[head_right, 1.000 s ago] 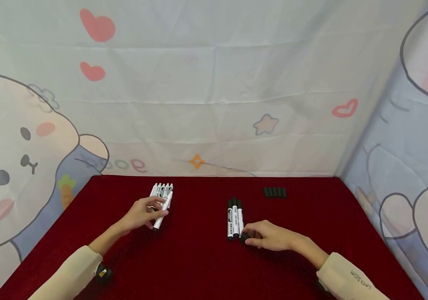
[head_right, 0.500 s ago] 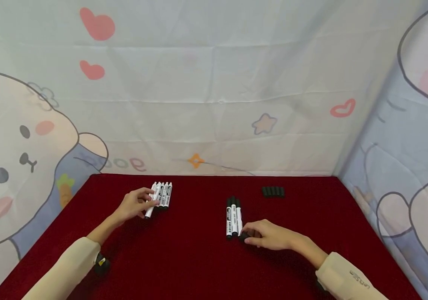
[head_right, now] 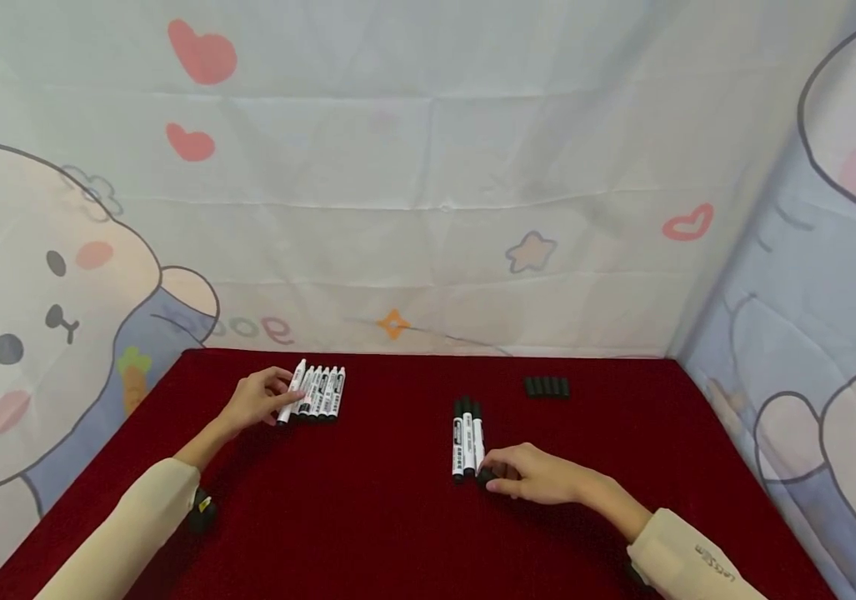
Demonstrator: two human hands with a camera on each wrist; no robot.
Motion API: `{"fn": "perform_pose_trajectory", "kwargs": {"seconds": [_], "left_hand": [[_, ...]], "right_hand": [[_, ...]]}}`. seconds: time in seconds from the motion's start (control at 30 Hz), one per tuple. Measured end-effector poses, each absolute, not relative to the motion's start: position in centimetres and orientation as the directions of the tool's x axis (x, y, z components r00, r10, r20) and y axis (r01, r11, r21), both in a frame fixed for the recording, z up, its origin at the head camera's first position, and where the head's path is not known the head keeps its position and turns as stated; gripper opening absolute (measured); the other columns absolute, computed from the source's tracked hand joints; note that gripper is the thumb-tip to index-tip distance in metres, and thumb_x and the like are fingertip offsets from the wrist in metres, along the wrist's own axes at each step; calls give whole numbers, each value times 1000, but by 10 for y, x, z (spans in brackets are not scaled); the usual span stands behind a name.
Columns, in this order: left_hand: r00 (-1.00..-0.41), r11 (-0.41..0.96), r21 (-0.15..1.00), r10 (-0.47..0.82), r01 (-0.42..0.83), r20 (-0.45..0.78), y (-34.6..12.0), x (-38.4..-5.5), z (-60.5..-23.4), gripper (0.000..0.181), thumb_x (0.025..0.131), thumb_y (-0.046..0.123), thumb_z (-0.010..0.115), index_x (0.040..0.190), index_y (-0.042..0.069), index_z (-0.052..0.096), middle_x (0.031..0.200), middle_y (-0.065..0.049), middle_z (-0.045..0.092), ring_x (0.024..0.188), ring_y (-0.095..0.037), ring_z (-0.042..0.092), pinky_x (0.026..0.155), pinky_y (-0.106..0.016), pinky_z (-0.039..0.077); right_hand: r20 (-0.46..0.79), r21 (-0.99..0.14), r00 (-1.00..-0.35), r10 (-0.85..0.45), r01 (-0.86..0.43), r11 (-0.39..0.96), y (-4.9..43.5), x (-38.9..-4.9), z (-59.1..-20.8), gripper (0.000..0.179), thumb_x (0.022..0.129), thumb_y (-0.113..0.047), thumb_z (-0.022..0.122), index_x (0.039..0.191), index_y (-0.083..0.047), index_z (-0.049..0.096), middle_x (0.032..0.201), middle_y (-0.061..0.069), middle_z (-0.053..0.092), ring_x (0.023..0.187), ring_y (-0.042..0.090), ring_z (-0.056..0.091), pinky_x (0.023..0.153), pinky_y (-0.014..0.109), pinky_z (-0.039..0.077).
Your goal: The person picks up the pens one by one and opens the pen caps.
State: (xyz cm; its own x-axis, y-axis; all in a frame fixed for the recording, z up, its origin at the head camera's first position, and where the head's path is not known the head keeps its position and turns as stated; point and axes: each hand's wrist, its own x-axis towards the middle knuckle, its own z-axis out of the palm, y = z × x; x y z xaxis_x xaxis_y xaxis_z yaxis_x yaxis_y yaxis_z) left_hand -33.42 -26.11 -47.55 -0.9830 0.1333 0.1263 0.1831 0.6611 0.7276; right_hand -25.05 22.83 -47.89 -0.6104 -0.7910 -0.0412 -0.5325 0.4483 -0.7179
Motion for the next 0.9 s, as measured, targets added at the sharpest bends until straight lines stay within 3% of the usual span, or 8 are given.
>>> {"fn": "perform_pose_trajectory", "kwargs": {"seconds": [0.33, 0.6, 0.9], "left_hand": [[-990, 656, 742, 111, 141, 90, -269, -348, -486, 47, 95, 19, 74, 127, -12, 58, 102, -30, 68, 58, -16, 67, 51, -36, 61], [-997, 661, 749, 71, 44, -4, -270, -361, -490, 46, 96, 20, 73, 128, -10, 57, 111, -31, 64, 72, -19, 66, 55, -36, 62], [-997, 651, 759, 60, 5, -45, -274, -360, -492, 50, 97, 22, 71, 131, -11, 55, 115, -31, 63, 74, -17, 66, 59, -36, 63]], "right_hand": [[-34, -702, -609, -792, -550, 453, 229, -249, -482, 29, 105, -26, 58, 125, -6, 64, 99, -2, 66, 74, -2, 59, 69, 21, 56], [-29, -685, -612, -790, -563, 462, 229, -249, -482, 30, 105, -27, 59, 125, -6, 64, 100, -4, 66, 77, -2, 58, 70, 20, 56], [-42, -698, -610, -791, -548, 460, 228, -250, -485, 27, 105, -25, 58, 125, -7, 64, 96, -2, 66, 73, 0, 61, 67, 20, 56]]}}
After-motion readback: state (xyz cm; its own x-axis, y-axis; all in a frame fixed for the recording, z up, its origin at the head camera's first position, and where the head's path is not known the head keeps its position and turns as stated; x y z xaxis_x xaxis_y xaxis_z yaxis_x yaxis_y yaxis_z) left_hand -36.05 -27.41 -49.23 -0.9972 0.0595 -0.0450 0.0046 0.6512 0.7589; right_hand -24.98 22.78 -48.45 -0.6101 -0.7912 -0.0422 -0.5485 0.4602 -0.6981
